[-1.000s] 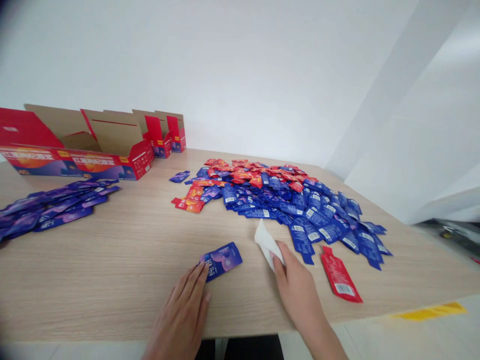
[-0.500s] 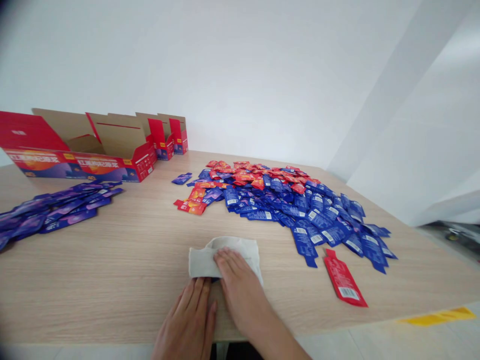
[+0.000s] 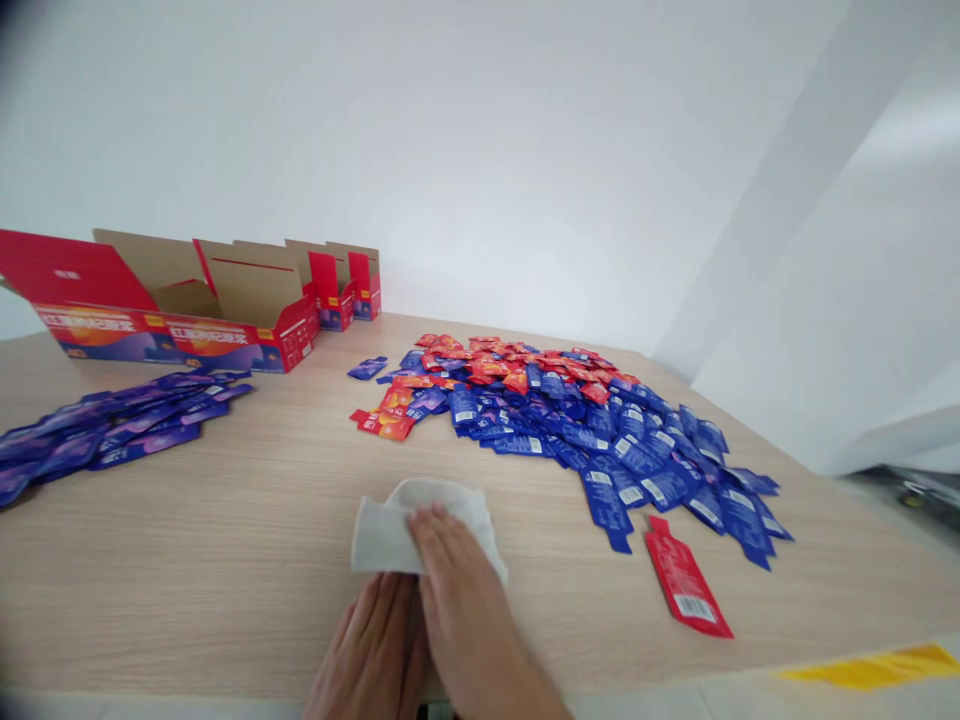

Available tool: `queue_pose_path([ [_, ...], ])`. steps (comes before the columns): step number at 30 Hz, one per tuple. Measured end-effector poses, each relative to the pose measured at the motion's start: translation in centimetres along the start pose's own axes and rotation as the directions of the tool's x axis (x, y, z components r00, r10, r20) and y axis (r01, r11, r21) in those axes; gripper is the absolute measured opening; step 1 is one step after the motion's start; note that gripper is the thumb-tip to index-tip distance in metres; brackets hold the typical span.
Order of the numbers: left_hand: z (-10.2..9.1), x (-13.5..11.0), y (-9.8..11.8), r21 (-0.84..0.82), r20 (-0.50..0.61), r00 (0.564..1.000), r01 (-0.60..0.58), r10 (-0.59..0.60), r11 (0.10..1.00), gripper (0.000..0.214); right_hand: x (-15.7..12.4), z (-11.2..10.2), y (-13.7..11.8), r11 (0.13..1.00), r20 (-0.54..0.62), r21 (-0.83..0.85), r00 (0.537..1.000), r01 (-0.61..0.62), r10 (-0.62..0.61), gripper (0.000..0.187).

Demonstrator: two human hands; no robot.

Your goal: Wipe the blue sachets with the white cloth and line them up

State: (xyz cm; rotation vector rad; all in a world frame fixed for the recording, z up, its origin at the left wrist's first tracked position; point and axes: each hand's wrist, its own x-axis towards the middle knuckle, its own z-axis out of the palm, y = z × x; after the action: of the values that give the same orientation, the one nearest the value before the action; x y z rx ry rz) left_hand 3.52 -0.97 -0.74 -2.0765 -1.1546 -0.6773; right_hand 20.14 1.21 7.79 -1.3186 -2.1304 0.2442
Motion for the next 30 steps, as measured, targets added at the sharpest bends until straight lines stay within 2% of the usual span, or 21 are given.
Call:
queue_pose_path([
  [2, 0.2, -0.5, -0.3, 0.009, -0.012, 0.999, -0.041, 0.041, 0.999, 0.049, 0.1, 1.5, -1.1, 0.997, 0.104, 0.009, 0.991, 0.080, -0.080, 0.061],
  [5, -0.1, -0.2, -0.6, -0.006, 0.056, 0.998, -0.019, 0.020, 1.000, 0.052, -0.4, 1.4, 0.8, 0.997, 0.151, -0.053, 0.987, 0.059, -0.051, 0.062],
  [10, -1.1, 1.1, -0.5, -0.025, 0.063, 0.995, 0.076, -0.074, 0.997, 0.063, -2.3, -2.2, 7.8, 0.963, 0.022, -0.193, 0.980, -0.188, 0.195, 0.053],
  [12, -1.4, 1.4, -0.2, -0.028, 0.063, 0.993, 0.104, -0.102, 0.994, 0.062, -2.4, -3.5, 8.9, 0.947, -0.031, -0.181, 0.964, -0.266, 0.265, 0.050],
  [15, -1.4, 1.3, -0.1, -0.023, 0.070, 0.989, 0.129, -0.127, 0.991, 0.062, -1.6, -3.5, 6.6, 0.954, -0.080, -0.068, 0.955, -0.293, 0.287, 0.050],
  [18, -0.9, 0.6, -0.3, -0.012, 0.048, 0.994, 0.097, -0.096, 0.995, 0.059, -0.6, -1.1, 1.6, 0.984, -0.089, 0.044, 0.981, -0.171, 0.175, 0.055],
  [21, -0.2, -0.5, -0.6, -0.021, 0.013, 1.000, -0.022, 0.022, 1.000, 0.055, 0.2, 1.5, -2.1, 0.995, 0.049, 0.099, 0.998, 0.020, -0.025, 0.057],
  [23, 0.0, -1.0, -0.7, -0.015, 0.031, 0.998, -0.053, 0.053, 0.999, 0.054, 0.5, 2.2, -2.4, 0.995, 0.111, 0.089, 0.992, 0.050, -0.060, 0.055],
  [25, -0.1, -1.0, -0.5, -0.006, 0.051, 0.998, -0.028, 0.028, 1.000, 0.055, 0.2, 1.9, -0.9, 0.998, 0.141, 0.033, 0.989, 0.045, -0.050, 0.055],
  [27, -0.4, -0.5, -0.3, -0.007, 0.060, 0.998, 0.027, -0.027, 1.000, 0.059, -0.5, 0.6, 1.9, 0.998, 0.143, -0.053, 0.990, 0.015, -0.007, 0.057],
  [30, -0.8, 0.4, 0.0, -0.017, 0.060, 0.993, 0.099, -0.098, 0.995, 0.065, -1.8, -1.9, 6.6, 0.974, 0.064, -0.184, 0.987, -0.134, 0.148, 0.054],
])
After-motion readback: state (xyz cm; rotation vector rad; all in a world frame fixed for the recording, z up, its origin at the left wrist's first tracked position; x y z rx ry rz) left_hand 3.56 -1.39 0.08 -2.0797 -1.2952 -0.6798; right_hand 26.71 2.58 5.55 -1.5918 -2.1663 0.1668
